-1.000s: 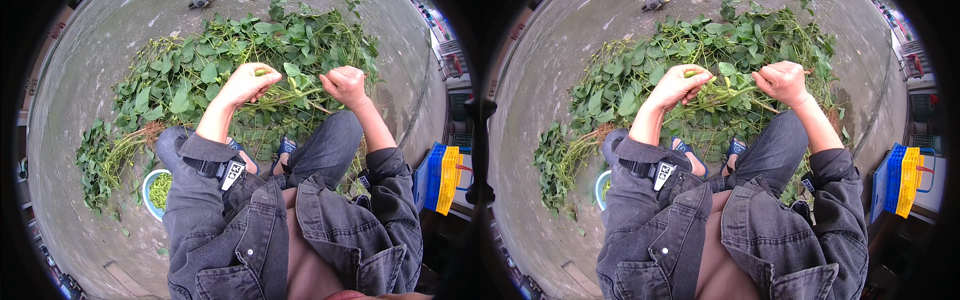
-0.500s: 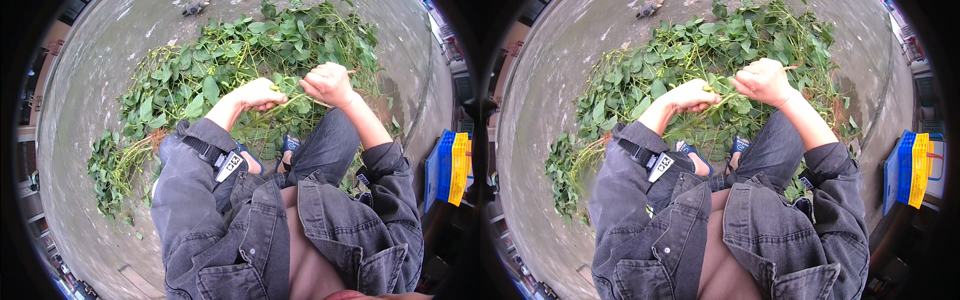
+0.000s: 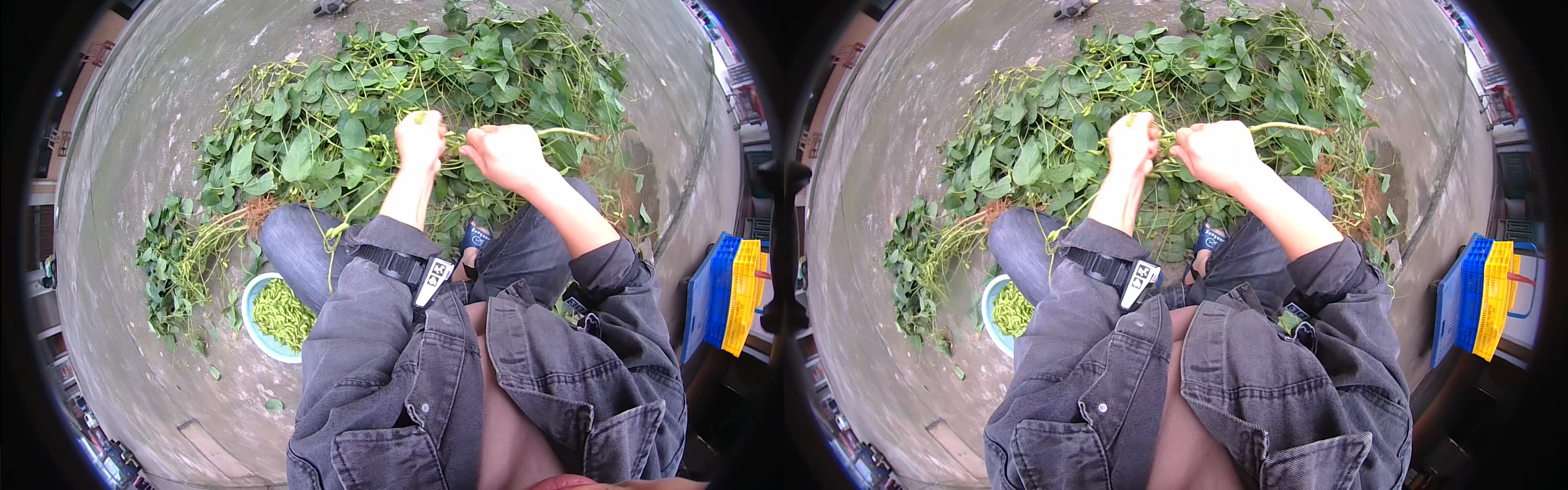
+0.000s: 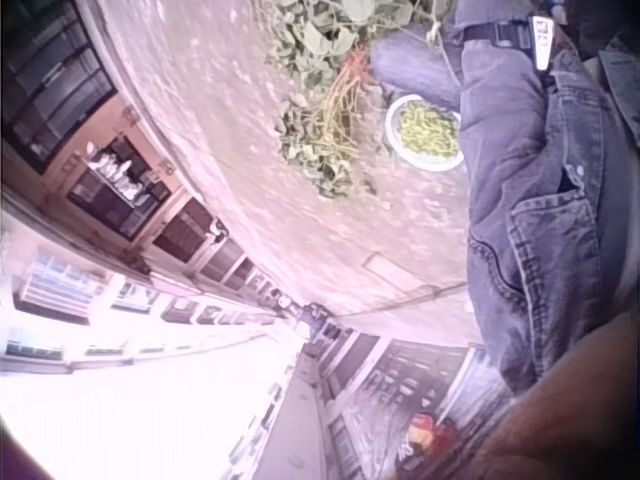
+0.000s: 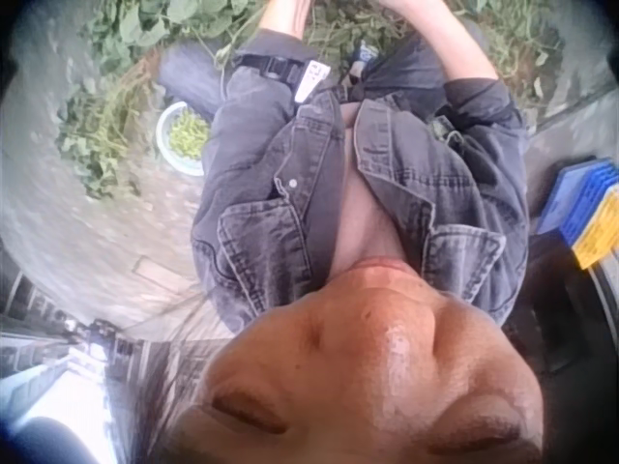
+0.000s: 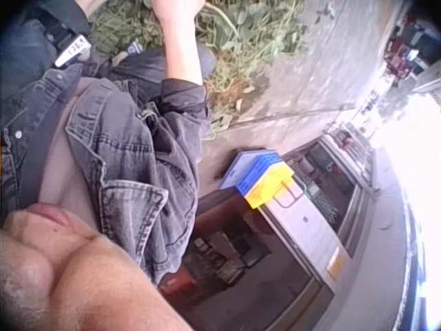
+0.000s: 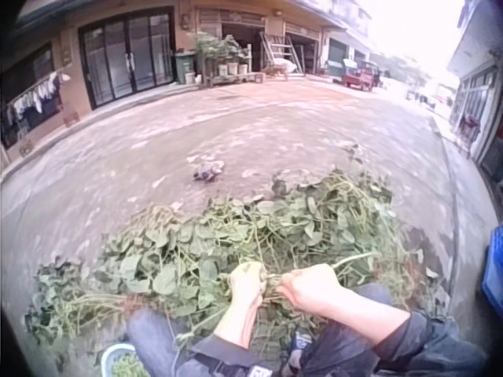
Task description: The person sits on the ground and picks green beans from vines by hand, placing them into a small bowl. The person repeatedly selects vines, removes beans, and discards the stems.
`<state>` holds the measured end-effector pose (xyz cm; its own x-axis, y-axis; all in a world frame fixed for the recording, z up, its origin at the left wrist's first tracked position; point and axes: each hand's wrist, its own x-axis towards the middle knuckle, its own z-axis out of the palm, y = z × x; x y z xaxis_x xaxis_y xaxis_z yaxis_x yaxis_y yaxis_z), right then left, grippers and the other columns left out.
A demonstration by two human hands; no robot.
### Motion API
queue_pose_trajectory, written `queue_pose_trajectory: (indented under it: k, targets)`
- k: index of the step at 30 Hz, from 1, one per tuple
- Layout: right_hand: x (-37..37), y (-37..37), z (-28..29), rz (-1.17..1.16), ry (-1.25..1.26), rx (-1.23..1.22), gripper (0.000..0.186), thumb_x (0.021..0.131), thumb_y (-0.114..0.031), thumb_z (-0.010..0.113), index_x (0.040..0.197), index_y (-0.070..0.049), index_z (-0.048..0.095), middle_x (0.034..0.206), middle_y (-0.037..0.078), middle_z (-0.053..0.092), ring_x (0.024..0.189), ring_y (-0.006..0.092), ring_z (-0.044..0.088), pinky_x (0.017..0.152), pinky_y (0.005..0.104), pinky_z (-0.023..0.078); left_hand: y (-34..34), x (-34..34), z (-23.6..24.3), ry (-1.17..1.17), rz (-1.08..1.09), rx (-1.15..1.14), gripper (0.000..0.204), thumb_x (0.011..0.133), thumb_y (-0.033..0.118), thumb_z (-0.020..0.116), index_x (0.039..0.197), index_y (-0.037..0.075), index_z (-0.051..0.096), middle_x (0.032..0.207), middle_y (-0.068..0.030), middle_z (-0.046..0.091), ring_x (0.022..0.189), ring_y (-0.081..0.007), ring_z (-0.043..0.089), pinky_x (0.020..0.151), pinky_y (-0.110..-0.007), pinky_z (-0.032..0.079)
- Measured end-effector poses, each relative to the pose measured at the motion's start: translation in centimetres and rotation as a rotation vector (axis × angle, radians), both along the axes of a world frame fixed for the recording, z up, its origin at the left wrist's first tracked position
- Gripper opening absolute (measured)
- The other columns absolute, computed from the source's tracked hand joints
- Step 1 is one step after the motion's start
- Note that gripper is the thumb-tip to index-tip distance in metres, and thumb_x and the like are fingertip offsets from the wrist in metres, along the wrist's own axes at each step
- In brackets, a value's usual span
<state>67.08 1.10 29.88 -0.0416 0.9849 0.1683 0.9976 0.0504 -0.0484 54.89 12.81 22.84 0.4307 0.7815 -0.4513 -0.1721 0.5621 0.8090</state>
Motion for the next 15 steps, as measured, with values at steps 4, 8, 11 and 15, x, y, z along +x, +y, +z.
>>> queue_pose_trajectory:
  k: [4, 8, 11, 15]
  targets:
    - [2.7, -1.6, 0.4, -0.183, 0.133, 0.026, 0.029, 0.087, -0.038, 0.059, 0.079, -0.011, 0.062, 0.067, 0.009, 0.062, 0.061, 0.0297, 0.063, 0.055, 0.0398, 0.048, 7.6, -8.5, 2.5, -0.292, 0.524, -0.225, 0.009, 0.088, 0.01, 0.051, 0.081, 0.008, 0.046, 0.061, -0.0012, 0.045, 0.042, -0.0074, 0.034, 0.033, -0.022, 0.023]
    - [5.4, 0.3, -0.9, -0.381, 0.641, 0.035, 0.029, 0.091, -0.035, 0.06, 0.088, -0.007, 0.067, 0.06, 0.0, 0.053, 0.055, 0.0109, 0.049, 0.053, 0.0266, 0.037, 5.8, -11.3, 2.9, -0.539, -0.071, 0.017, 0.018, 0.095, 0.02, 0.047, 0.083, 0.007, 0.047, 0.067, -0.004, 0.051, 0.046, -0.0097, 0.042, 0.035, -0.021, 0.028]
    - [5.8, 2.6, -1.6, -0.342, 1.133, 0.035, 0.029, 0.09, -0.033, 0.06, 0.078, -0.007, 0.065, 0.058, -0.007, 0.047, 0.054, 0.0054, 0.041, 0.05, 0.0242, 0.033, 1.2, -9.3, 3.1, -0.598, -0.314, 0.0, 0.019, 0.095, 0.019, 0.049, 0.081, 0.005, 0.05, 0.08, -0.0126, 0.062, 0.05, -0.0112, 0.049, 0.035, -0.02, 0.033]
    - [3.8, 3.4, -0.5, -0.402, 1.541, -0.068, 0.029, 0.092, -0.033, 0.059, 0.075, -0.01, 0.061, 0.064, -0.008, 0.05, 0.054, 0.0022, 0.041, 0.048, 0.0205, 0.029, -0.6, -5.7, 3.9, -0.452, -0.168, -0.027, 0.028, 0.093, 0.011, 0.052, 0.118, -0.002, 0.053, 0.077, -0.0064, 0.059, 0.055, -0.0091, 0.05, 0.04, -0.018, 0.035]
